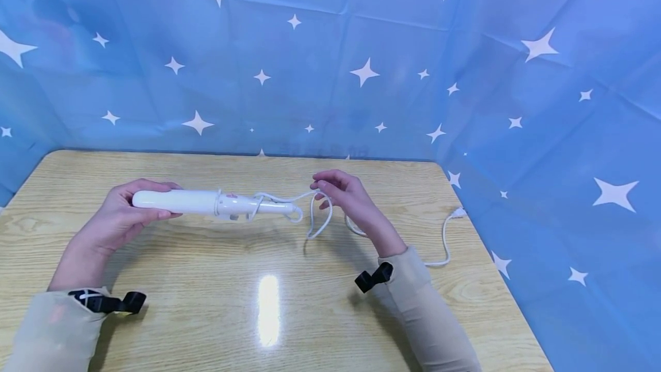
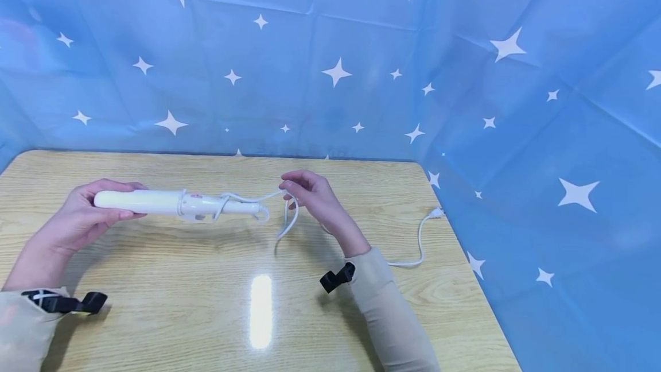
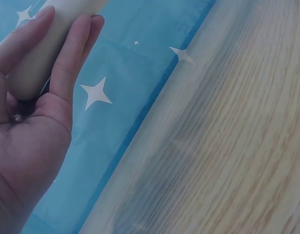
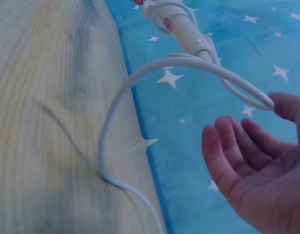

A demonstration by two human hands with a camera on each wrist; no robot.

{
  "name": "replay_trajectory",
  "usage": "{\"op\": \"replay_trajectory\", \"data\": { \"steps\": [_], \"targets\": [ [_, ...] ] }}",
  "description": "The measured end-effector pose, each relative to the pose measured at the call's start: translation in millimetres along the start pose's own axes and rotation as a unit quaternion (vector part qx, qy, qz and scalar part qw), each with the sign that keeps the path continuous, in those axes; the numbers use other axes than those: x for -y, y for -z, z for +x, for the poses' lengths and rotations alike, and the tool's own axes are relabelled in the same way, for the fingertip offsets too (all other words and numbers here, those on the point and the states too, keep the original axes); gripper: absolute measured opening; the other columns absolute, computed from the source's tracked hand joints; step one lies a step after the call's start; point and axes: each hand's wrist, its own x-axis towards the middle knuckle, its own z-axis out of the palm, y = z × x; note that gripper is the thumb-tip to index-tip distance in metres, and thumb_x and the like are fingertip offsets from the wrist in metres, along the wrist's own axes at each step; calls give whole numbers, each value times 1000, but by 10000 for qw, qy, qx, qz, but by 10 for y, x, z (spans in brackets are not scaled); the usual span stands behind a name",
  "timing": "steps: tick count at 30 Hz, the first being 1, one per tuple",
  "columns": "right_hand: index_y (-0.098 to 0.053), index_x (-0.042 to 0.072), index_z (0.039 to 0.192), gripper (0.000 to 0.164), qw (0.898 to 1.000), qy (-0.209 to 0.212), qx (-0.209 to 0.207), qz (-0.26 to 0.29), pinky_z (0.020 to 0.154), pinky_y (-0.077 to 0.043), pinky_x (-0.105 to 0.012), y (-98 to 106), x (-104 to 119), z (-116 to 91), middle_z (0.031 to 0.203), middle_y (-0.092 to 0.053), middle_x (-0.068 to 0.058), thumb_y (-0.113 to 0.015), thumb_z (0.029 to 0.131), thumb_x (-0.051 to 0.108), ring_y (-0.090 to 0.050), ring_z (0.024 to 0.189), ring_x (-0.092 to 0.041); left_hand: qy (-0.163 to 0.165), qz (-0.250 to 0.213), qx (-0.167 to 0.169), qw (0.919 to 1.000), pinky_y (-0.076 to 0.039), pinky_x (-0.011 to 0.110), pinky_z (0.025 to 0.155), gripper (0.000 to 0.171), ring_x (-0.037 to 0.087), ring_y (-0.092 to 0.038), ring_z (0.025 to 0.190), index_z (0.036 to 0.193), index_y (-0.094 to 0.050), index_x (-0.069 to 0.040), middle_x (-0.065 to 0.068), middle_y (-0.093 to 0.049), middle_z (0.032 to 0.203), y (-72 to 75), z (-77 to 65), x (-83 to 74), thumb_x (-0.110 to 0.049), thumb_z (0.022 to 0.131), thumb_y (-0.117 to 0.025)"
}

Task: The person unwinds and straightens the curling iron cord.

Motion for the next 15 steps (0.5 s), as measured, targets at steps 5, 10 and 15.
{"op": "replay_trajectory", "data": {
  "steps": [5,10,15],
  "targets": [
    [-67,0,128,28,9944,220,219,-1015,91,-58,-45,-46,98,34,123,-69,-14,-61,104,13,-61,111,-45,37,85,64,9999,-62,40,86,50,22,-63,113,122,-71,4,10,-68,128,1,6,10,34,85,-53],
    [-70,0,124,26,9884,161,555,-1406,86,-59,-50,-135,123,58,119,-70,-14,-63,102,12,-64,101,-43,100,91,-2,9999,-62,40,86,50,22,-62,113,122,-71,4,10,-68,129,1,4,21,33,86,-53],
    [-71,-2,121,25,9859,-46,679,-1532,60,-56,-38,-186,80,69,88,-70,-13,-65,102,13,-60,70,-37,112,52,-125,9998,-62,40,86,50,22,-62,115,124,-71,5,10,-67,129,4,0,28,33,86,-52]
  ]
}}
